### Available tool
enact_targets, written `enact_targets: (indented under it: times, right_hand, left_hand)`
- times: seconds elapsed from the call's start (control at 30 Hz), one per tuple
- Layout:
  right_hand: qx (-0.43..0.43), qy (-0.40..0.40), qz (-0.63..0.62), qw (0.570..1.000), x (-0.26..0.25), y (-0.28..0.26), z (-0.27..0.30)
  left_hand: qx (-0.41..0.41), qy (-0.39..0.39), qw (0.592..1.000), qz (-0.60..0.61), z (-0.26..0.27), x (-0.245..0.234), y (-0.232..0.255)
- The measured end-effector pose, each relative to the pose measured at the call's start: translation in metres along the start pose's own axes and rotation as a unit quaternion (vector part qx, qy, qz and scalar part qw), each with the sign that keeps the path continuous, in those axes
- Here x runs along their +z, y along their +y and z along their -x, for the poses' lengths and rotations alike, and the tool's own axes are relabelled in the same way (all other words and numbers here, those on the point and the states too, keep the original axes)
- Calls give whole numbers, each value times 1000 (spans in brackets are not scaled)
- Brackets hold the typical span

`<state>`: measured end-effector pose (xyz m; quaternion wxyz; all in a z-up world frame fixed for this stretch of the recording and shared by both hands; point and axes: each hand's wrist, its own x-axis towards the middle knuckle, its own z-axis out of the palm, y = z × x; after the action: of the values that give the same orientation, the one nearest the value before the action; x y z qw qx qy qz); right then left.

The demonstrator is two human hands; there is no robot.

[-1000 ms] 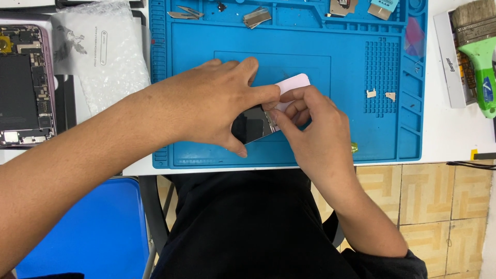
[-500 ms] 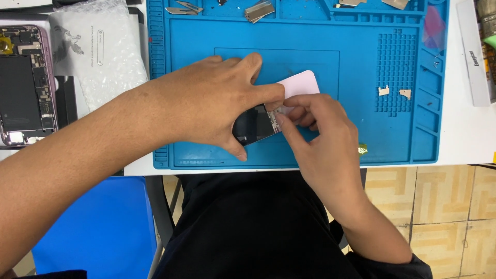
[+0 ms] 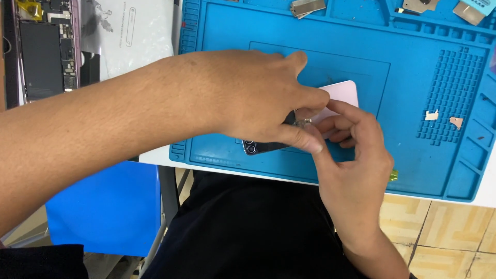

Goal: The person applies adhesive from a bottle to the edges of a mobile phone and uses a thin tool to pry the screen component from the housing. The person then uses a pointed tool to move components inside the device.

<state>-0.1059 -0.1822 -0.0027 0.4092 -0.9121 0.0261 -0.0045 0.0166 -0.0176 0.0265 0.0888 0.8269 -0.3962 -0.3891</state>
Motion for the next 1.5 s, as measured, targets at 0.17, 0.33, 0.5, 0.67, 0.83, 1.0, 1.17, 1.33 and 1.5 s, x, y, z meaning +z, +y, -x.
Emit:
enact_targets:
  times: [0.17, 0.33, 0.5, 0.67, 0.83, 1.0, 1.17, 1.33, 1.5]
  right_hand:
    - [14, 3, -9, 1000, 1, -3, -6]
    - [20, -5, -31, 999, -2, -1, -9]
    - [39, -7, -35, 999, -3, -1, -12]
    - [50, -10, -50, 997, -6, 0, -15]
    - [80, -17, -100, 992, -31, 7, -23]
    - [-37, -16, 29, 999, -71, 16, -60]
    - [-242, 0, 108, 964, -50, 47, -150]
    - [-272, -26, 83, 958, -21, 57, -189]
    - [-183, 89, 118, 972, -52, 50, -159]
  left_hand:
    - [72, 77, 993, -61, 1, 25, -15]
    - [112, 147, 980, -78, 6, 37, -18]
    - [102, 141, 980, -93, 5, 37, -17]
    - [98, 126, 983, -95, 7, 34, -14]
    - [85, 107, 985, -103, 5, 27, -8]
    - [39, 42, 995, -85, 3, 23, -3]
    - [0, 16, 994, -104, 3, 19, 6]
    - [-33, -13, 992, -118, -2, 15, 15]
    - [-46, -30, 990, -128, -4, 16, 13]
